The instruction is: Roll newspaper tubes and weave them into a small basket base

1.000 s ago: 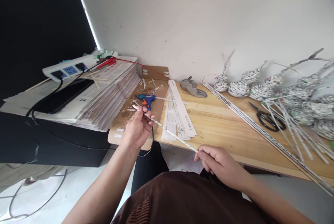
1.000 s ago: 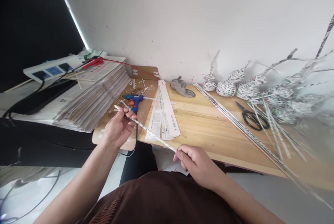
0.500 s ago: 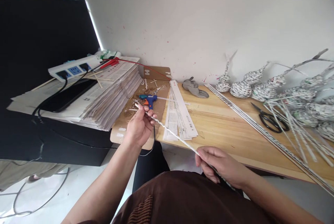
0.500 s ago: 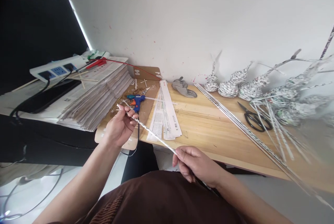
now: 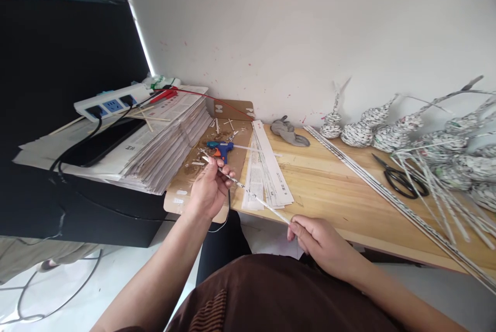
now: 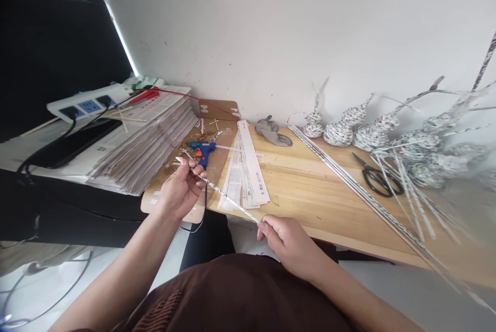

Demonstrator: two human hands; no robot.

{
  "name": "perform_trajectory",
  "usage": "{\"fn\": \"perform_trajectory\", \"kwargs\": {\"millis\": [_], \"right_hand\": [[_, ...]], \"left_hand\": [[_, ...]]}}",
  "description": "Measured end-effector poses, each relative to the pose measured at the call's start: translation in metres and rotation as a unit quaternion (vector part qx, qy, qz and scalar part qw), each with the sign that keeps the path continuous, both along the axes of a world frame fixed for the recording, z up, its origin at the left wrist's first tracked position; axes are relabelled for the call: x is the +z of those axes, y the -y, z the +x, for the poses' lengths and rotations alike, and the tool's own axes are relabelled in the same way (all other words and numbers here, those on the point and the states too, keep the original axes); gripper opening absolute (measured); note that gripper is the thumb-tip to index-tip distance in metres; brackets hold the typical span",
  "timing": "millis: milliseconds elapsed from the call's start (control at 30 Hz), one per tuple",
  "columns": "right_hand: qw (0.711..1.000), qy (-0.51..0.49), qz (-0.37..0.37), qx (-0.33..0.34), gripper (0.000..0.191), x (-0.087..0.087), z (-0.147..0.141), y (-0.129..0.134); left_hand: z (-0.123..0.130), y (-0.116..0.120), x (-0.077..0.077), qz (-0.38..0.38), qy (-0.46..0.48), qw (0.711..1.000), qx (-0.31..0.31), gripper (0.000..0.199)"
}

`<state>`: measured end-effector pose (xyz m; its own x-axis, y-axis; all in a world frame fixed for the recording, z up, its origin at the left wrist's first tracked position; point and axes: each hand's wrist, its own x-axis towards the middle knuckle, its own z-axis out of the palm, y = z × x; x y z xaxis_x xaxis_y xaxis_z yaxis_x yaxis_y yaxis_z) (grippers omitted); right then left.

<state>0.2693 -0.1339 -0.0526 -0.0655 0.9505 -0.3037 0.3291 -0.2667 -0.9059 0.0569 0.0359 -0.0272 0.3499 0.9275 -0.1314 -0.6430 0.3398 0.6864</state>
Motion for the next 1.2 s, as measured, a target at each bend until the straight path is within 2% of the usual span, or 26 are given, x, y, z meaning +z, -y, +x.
{"fn": "perform_trajectory", "kwargs": {"millis": [100,133,167,233,300,367,433,467,600,633,733,767,800,867,933,1000,1100,1133,1200], "right_hand": [[0.982,-0.139,-0.111,0.06,0.052,0.0,-0.001,0.0],[0.978,-0.156,-0.124,0.068,0.052,0.001,-0.001,0.0],[0.982,-0.14,-0.108,0.061,0.05,0.002,-0.001,0.0],[0.999,-0.044,-0.023,0.021,0.043,0.004,-0.003,-0.001],[1.0,0.005,0.026,-0.005,0.04,0.005,-0.004,-0.001],[0.997,-0.067,-0.024,0.013,0.045,0.005,-0.005,-0.002],[0.983,-0.156,-0.091,0.04,0.047,0.003,-0.006,-0.003],[0.981,-0.162,-0.094,0.042,0.047,0.003,-0.007,-0.003],[0.999,-0.038,0.015,0.004,0.038,0.005,-0.008,-0.005],[0.998,-0.054,0.01,0.008,0.038,0.005,-0.009,-0.005],[0.978,-0.186,-0.076,0.06,0.042,0.006,-0.01,-0.006],[0.975,-0.196,-0.083,0.064,0.042,0.007,-0.01,-0.006],[0.981,-0.171,-0.066,0.057,0.042,0.008,-0.011,-0.007],[0.998,-0.055,0.011,0.021,0.039,0.01,-0.012,-0.007],[0.998,0.018,0.056,0.001,0.038,0.009,-0.013,-0.008],[0.999,-0.042,0.015,0.014,0.041,0.006,-0.012,-0.009],[0.978,-0.182,-0.087,0.052,0.047,0.002,-0.012,-0.012],[0.979,-0.175,-0.087,0.054,0.046,0.002,-0.012,-0.012],[0.997,-0.068,-0.019,0.04,0.043,0.005,-0.013,-0.013]], "left_hand": [[0.0,0.0,0.0,-0.003,0.004,1.0,-0.007,0.026],[0.0,0.0,0.0,-0.004,0.005,1.0,-0.008,0.025],[0.0,0.0,0.0,-0.003,0.007,1.0,-0.008,0.025],[-0.001,0.0,-0.001,-0.001,0.009,1.0,-0.006,0.025],[-0.001,0.0,-0.002,-0.001,0.009,1.0,-0.007,0.024],[-0.001,0.001,-0.002,-0.003,0.013,1.0,-0.011,0.023],[-0.001,0.001,-0.003,-0.004,0.019,1.0,-0.019,0.023],[-0.001,0.001,-0.003,-0.004,0.021,1.0,-0.022,0.023],[-0.001,0.002,-0.002,-0.002,0.017,1.0,-0.02,0.024],[-0.001,0.002,-0.002,-0.002,0.017,1.0,-0.021,0.024],[-0.001,0.003,-0.002,-0.003,0.02,0.999,-0.026,0.024],[-0.001,0.003,-0.002,-0.002,0.02,0.999,-0.025,0.025],[-0.001,0.003,-0.002,-0.001,0.019,1.0,-0.023,0.025],[-0.001,0.003,-0.003,0.002,0.015,1.0,-0.019,0.025],[-0.001,0.003,-0.004,0.003,0.011,1.0,-0.016,0.025],[-0.001,0.004,-0.005,-0.001,0.009,1.0,-0.019,0.025],[-0.001,0.005,-0.004,-0.006,0.009,1.0,-0.027,0.025],[-0.001,0.005,-0.004,-0.007,0.009,1.0,-0.028,0.025],[-0.001,0.006,-0.004,-0.008,0.009,1.0,-0.029,0.026]]}}
